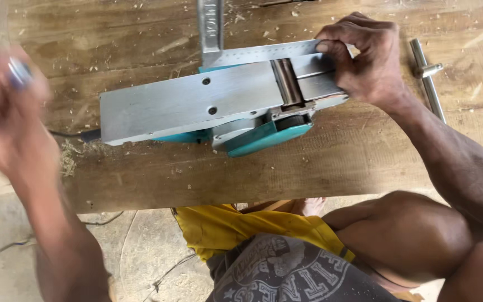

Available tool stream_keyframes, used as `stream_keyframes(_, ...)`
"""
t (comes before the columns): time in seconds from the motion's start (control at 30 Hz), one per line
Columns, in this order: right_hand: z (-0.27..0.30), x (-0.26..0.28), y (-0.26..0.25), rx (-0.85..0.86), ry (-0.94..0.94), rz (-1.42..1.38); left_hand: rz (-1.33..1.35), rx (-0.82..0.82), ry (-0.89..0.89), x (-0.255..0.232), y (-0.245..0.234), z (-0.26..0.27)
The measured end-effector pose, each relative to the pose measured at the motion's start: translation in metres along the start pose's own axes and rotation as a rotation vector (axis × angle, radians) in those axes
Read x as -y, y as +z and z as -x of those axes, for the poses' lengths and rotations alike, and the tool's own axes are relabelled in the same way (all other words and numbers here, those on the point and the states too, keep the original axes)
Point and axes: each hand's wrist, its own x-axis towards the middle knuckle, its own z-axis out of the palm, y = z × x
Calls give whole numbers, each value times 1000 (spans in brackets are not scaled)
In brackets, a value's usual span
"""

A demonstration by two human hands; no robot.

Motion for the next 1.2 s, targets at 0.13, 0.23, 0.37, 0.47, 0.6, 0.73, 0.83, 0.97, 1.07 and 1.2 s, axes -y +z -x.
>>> stream_keyframes(0.13, 2, 11, -2, -18, 21, -39, 548, 651, -237, -109, 117, 124)
stream_keyframes(0.23, 3, 13, -3, 4, 35, -51, 64, 762, 146, -108, 216, 186)
stream_keyframes(0.37, 12, 4, -1, -7, 25, -49, -156, 774, 246, -80, 318, 207)
stream_keyframes(0.47, 14, 2, 5, -13, 30, -40, -219, 741, 221, -60, 382, 205)
stream_keyframes(0.6, 12, -3, 4, -37, -14, -35, -396, 560, 324, -32, 436, 184)
stream_keyframes(0.73, 13, -12, 7, -40, -55, 10, -350, 510, 403, -65, 412, 167)
stream_keyframes(0.83, 16, -20, 9, -49, -105, -13, -124, 634, 218, -124, 336, 154)
stream_keyframes(0.97, 25, -21, 10, -44, -64, -85, -248, 54, 17, -127, 235, 90)
stream_keyframes(1.07, 14, -10, 6, -19, -37, -44, -579, 150, 323, -69, 180, 28)
stream_keyframes(1.2, 11, 5, 2, -15, -32, -30, 72, 545, -316, -8, 169, -5)
